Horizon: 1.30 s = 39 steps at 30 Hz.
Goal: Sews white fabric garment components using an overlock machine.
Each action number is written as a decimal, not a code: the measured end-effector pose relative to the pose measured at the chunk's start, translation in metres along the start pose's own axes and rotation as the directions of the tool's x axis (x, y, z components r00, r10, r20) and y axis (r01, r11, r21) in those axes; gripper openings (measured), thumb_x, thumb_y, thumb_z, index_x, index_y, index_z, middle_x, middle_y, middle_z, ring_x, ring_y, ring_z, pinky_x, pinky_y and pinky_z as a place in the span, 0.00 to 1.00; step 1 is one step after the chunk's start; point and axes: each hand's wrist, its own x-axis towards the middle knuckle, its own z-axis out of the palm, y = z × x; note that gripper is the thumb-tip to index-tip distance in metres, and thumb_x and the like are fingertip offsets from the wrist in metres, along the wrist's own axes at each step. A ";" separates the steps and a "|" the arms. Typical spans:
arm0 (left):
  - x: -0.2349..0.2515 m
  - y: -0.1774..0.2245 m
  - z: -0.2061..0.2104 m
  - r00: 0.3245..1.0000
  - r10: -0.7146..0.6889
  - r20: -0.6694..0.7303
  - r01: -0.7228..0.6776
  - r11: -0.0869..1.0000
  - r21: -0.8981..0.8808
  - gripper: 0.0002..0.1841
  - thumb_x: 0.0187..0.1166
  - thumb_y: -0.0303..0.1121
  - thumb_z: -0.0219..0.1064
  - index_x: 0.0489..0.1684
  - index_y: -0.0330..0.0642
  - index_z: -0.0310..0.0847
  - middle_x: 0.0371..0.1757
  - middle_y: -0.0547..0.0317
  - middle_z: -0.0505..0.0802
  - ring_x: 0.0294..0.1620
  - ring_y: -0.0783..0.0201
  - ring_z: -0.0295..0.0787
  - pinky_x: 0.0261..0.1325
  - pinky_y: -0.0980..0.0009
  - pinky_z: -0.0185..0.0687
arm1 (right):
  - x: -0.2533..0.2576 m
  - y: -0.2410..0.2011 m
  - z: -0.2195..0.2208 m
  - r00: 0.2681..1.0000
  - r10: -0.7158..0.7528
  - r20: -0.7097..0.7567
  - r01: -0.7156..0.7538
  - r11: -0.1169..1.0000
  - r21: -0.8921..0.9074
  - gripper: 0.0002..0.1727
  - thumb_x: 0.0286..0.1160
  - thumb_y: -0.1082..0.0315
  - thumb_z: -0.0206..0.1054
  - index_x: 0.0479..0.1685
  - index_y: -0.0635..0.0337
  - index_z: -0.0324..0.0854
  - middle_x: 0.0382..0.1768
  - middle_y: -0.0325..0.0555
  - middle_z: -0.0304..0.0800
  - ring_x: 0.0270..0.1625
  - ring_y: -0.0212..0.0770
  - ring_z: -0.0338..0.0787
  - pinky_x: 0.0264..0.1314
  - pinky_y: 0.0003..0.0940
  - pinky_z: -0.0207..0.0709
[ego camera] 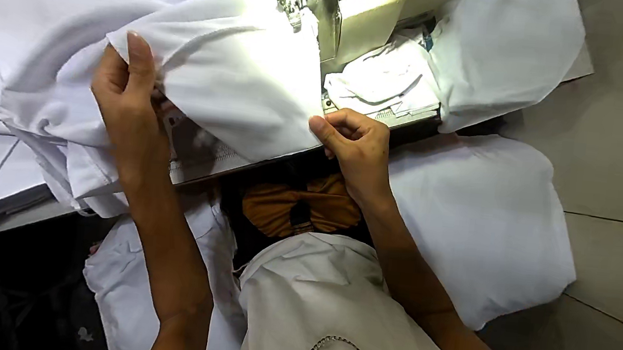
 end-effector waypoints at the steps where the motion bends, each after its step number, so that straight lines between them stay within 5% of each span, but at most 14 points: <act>1: -0.008 -0.001 0.001 0.998 -0.037 0.044 0.039 0.998 -0.049 0.14 0.94 0.48 0.49 0.64 0.53 0.73 0.46 0.75 0.91 0.44 0.75 0.91 0.48 0.72 0.91 | -0.001 0.001 0.000 1.000 0.006 -0.006 -0.006 1.000 0.004 0.07 0.77 0.65 0.75 0.39 0.60 0.89 0.24 0.39 0.86 0.18 0.27 0.78 0.18 0.18 0.73; 4: -0.043 -0.013 0.007 0.986 -0.075 0.150 0.098 0.983 -0.156 0.34 0.87 0.57 0.56 0.85 0.52 0.51 0.66 0.68 0.85 0.62 0.65 0.89 0.59 0.61 0.91 | -0.004 0.003 -0.004 1.000 0.005 -0.009 -0.005 1.000 0.012 0.08 0.78 0.65 0.74 0.37 0.61 0.87 0.21 0.39 0.84 0.16 0.27 0.75 0.15 0.18 0.70; 6: -0.075 -0.021 0.015 0.976 -0.105 0.190 0.141 0.972 -0.186 0.38 0.82 0.56 0.66 0.88 0.52 0.53 0.72 0.67 0.84 0.67 0.65 0.86 0.68 0.62 0.87 | -0.001 0.004 -0.005 1.000 0.014 -0.020 -0.014 1.000 0.020 0.08 0.77 0.66 0.75 0.37 0.62 0.88 0.21 0.39 0.85 0.16 0.26 0.76 0.16 0.18 0.70; 10: -0.104 -0.029 0.032 0.964 -0.122 0.237 0.126 0.992 -0.003 0.24 0.85 0.38 0.68 0.76 0.44 0.68 0.63 0.66 0.89 0.61 0.72 0.89 0.68 0.70 0.86 | 0.011 0.006 -0.008 0.999 0.015 -0.035 -0.014 0.999 0.032 0.06 0.73 0.70 0.77 0.37 0.65 0.91 0.25 0.38 0.91 0.20 0.24 0.82 0.23 0.18 0.77; 13: -0.103 -0.029 0.034 0.982 -0.135 0.130 0.138 0.990 -0.010 0.13 0.84 0.36 0.68 0.63 0.47 0.81 0.50 0.69 0.93 0.48 0.75 0.93 0.54 0.74 0.91 | 0.013 0.005 -0.011 1.000 0.018 -0.023 -0.018 1.000 0.003 0.06 0.73 0.69 0.77 0.37 0.64 0.92 0.25 0.38 0.92 0.21 0.24 0.82 0.24 0.19 0.77; 24: -0.082 0.009 0.000 0.987 -0.079 0.140 0.091 0.992 -0.085 0.08 0.79 0.38 0.73 0.51 0.55 0.84 0.41 0.75 0.92 0.38 0.77 0.91 0.42 0.78 0.91 | -0.006 -0.023 -0.008 1.000 0.010 -0.002 -0.010 0.996 0.084 0.04 0.74 0.73 0.75 0.43 0.63 0.90 0.29 0.41 0.90 0.24 0.28 0.84 0.26 0.19 0.79; 27: -0.086 0.007 0.001 0.999 -0.041 0.027 0.036 0.987 0.158 0.18 0.75 0.36 0.77 0.61 0.50 0.80 0.43 0.69 0.89 0.37 0.74 0.89 0.40 0.75 0.91 | -0.015 -0.026 -0.005 1.000 -0.001 -0.018 0.002 0.998 0.068 0.05 0.76 0.71 0.74 0.45 0.60 0.89 0.28 0.41 0.90 0.21 0.29 0.83 0.21 0.20 0.78; 30: -0.103 0.013 0.016 0.970 0.241 -0.036 -0.184 0.818 0.545 0.35 0.75 0.43 0.77 0.78 0.37 0.67 0.60 0.50 0.83 0.57 0.61 0.84 0.56 0.65 0.84 | -0.015 -0.027 -0.003 0.999 -0.011 -0.042 0.014 0.997 0.073 0.06 0.76 0.70 0.75 0.46 0.60 0.89 0.28 0.41 0.90 0.20 0.29 0.83 0.20 0.21 0.78; 32: -0.119 0.021 0.038 0.904 0.398 0.155 -0.413 0.720 0.558 0.45 0.70 0.50 0.80 0.83 0.35 0.63 0.78 0.40 0.75 0.80 0.49 0.71 0.77 0.54 0.70 | -0.014 -0.031 -0.004 0.999 -0.014 -0.043 0.018 0.995 0.094 0.07 0.76 0.70 0.74 0.47 0.61 0.89 0.28 0.41 0.90 0.20 0.29 0.82 0.20 0.21 0.77; 34: -0.121 0.023 0.075 0.822 0.464 0.330 -0.569 0.650 0.503 0.53 0.66 0.56 0.80 0.87 0.33 0.58 0.87 0.36 0.68 0.91 0.42 0.56 0.91 0.46 0.53 | -0.014 -0.036 -0.004 0.999 -0.027 -0.033 0.030 0.994 0.108 0.07 0.76 0.70 0.74 0.47 0.62 0.89 0.28 0.42 0.90 0.20 0.30 0.81 0.20 0.20 0.77; 36: -0.105 0.012 0.107 0.762 0.525 0.379 -0.645 0.559 0.522 0.49 0.69 0.48 0.77 0.88 0.31 0.57 0.88 0.35 0.68 0.93 0.41 0.54 0.93 0.45 0.48 | -0.012 -0.043 -0.003 0.998 -0.057 -0.030 0.059 0.994 0.091 0.06 0.76 0.71 0.74 0.47 0.62 0.89 0.28 0.42 0.90 0.20 0.29 0.82 0.20 0.20 0.78; 39: -0.077 -0.002 0.117 0.761 0.504 0.409 -0.637 0.461 0.618 0.36 0.78 0.30 0.65 0.88 0.29 0.59 0.89 0.39 0.69 0.93 0.42 0.56 0.93 0.44 0.45 | -0.013 -0.047 -0.002 0.996 -0.074 -0.058 0.075 0.997 0.013 0.08 0.77 0.70 0.74 0.49 0.61 0.89 0.29 0.41 0.92 0.24 0.30 0.88 0.23 0.22 0.83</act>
